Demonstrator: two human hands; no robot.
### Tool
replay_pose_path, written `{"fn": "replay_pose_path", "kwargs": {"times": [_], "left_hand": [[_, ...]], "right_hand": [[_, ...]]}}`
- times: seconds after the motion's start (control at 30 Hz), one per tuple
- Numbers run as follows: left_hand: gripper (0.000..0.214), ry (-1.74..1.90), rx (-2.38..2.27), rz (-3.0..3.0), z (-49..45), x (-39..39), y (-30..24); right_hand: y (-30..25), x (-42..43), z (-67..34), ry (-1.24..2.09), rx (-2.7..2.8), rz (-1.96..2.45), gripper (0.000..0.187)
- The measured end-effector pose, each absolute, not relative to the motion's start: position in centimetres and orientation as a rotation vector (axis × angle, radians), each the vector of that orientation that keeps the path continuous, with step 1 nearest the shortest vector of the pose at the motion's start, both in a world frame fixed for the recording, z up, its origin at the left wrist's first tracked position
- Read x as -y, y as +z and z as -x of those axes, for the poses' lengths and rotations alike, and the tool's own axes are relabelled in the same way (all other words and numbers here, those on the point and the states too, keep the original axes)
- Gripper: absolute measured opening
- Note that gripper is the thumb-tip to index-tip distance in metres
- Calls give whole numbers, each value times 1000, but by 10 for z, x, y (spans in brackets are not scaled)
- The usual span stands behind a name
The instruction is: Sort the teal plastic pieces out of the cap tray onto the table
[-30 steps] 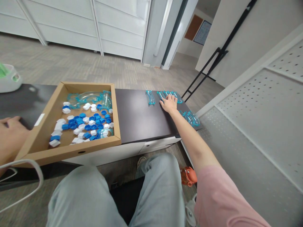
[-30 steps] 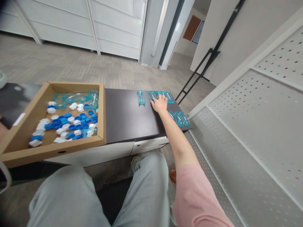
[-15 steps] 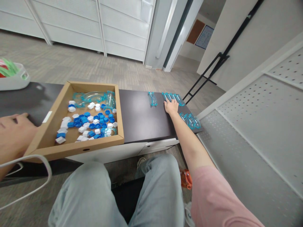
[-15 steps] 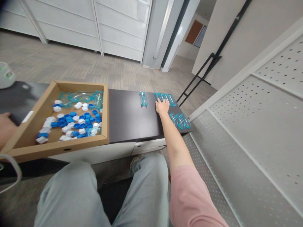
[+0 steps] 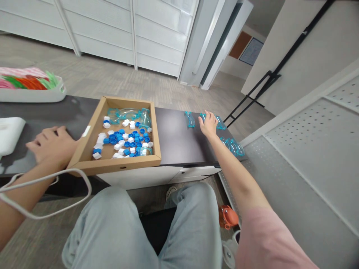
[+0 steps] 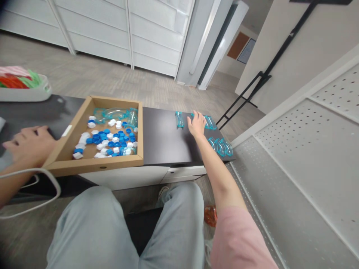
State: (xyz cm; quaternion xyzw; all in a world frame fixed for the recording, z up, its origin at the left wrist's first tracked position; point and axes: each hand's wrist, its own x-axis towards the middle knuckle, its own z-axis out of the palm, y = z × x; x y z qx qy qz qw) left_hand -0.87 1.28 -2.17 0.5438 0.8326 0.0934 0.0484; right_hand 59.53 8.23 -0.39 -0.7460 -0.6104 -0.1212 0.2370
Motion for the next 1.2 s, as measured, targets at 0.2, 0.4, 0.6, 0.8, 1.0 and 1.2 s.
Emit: {"fn": "replay_pose_path", "kwargs": {"times": [0.2, 0.4, 0.6, 0.8, 1.0, 1.2], "left_hand": [[84, 283, -2569, -1616, 6, -7, -12], [81, 282, -2581, -1636, -1, -1, -8], [77, 316, -2594, -1649, 2, 0, -10], [73, 270, -2585, -1594, 1, 1, -4], [71, 317, -2537, -1600, 2, 3, -1], [71, 326, -2552, -1604, 2, 1, -2]], "right_hand": [[40, -108, -479, -104, 2021, 1556, 50], [36, -113, -355, 181, 2466, 1225, 29], [19, -128, -340, 503, 2493, 1142, 27], [17, -132, -344, 579, 2486, 1121, 24], [4, -147, -354, 882, 1952, 909, 22], [0, -165, -368, 1086, 1413, 692, 51]]}}
